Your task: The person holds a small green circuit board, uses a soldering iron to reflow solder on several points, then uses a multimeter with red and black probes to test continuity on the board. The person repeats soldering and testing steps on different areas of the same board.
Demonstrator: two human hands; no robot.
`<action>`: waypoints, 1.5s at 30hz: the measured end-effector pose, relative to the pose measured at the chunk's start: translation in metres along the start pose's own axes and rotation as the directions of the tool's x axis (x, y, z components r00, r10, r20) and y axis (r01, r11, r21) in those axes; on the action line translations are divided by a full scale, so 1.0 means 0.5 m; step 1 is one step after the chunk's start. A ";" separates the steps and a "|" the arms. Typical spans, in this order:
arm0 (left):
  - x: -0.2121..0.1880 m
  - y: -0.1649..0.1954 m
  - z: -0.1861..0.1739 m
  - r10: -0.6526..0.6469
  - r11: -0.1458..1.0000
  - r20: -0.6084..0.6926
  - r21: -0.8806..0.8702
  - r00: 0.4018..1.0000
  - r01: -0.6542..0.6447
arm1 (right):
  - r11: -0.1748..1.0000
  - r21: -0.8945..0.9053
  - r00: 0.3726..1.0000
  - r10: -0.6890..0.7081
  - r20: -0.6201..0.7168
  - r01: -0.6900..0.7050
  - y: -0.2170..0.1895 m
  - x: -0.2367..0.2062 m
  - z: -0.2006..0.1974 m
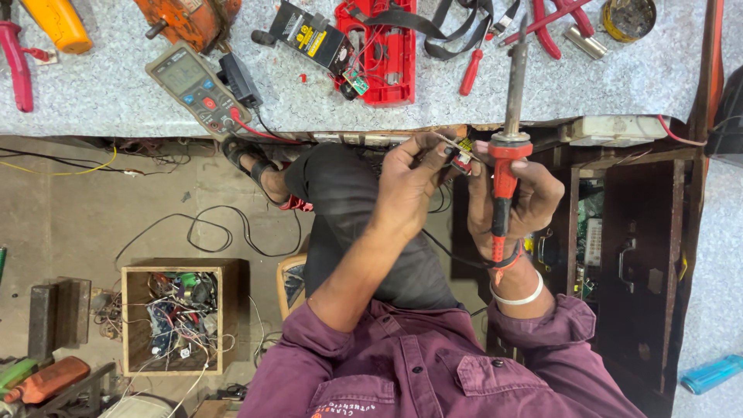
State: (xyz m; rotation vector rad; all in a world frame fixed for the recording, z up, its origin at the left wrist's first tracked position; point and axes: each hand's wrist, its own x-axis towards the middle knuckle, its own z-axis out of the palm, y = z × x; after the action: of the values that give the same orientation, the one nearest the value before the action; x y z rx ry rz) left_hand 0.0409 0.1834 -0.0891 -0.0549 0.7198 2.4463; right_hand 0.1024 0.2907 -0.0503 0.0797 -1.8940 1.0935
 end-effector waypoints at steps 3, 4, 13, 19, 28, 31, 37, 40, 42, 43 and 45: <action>-0.006 -0.021 0.014 0.098 0.995 -0.006 -0.005 0.995 -0.098 | 1.000 0.018 0.999 -0.009 -0.048 0.010 0.003 -0.002 0.009; -0.006 -0.022 0.015 0.124 0.992 0.008 -0.013 0.992 -0.124 | 0.999 0.032 0.998 -0.012 -0.066 0.015 0.006 -0.002 0.012; -0.014 -0.040 0.027 0.236 0.962 -0.167 0.182 0.957 -0.205 | 1.000 -0.014 0.998 -0.003 -0.058 0.002 0.006 -0.011 0.013; -0.006 -0.061 0.024 0.427 0.894 -0.209 0.247 0.880 -0.374 | 0.997 0.002 0.997 -0.078 -0.029 0.078 0.000 -0.010 0.023; 0.000 -0.064 0.014 0.432 0.892 -0.221 0.250 0.875 -0.377 | 0.999 -0.033 0.999 -0.025 -0.045 0.024 -0.005 -0.010 0.027; -0.001 -0.072 0.012 0.441 0.894 -0.214 0.193 0.872 -0.405 | 0.997 0.058 0.996 -0.053 -0.069 0.057 -0.002 -0.005 0.034; 0.012 -0.064 -0.022 0.344 0.935 -0.108 0.134 0.933 -0.329 | 0.959 0.285 1.000 -0.010 0.018 0.004 -0.003 -0.021 0.025; 0.041 -0.028 -0.060 0.276 0.958 -0.050 0.087 0.960 -0.272 | 0.979 0.182 0.994 0.078 0.078 -0.091 -0.002 -0.029 -0.022; 0.047 0.007 -0.098 0.208 0.977 0.049 -0.056 0.977 -0.205 | 0.905 0.340 0.964 0.263 0.027 -0.257 0.015 -0.023 -0.050; 0.049 0.026 -0.117 0.182 0.978 0.101 -0.122 0.978 -0.169 | 0.833 0.441 0.940 0.329 0.087 -0.333 0.024 -0.016 -0.072; 0.043 0.046 -0.146 0.185 0.980 0.114 -0.089 0.976 -0.176 | 0.713 0.555 0.895 0.419 0.155 -0.429 0.042 0.000 -0.115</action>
State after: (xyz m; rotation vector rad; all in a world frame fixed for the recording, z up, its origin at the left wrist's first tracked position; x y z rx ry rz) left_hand 0.0016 0.1419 -0.1443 0.1339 0.5977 2.6243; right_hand 0.1317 0.3443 -0.0531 -0.0100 -1.5585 1.9790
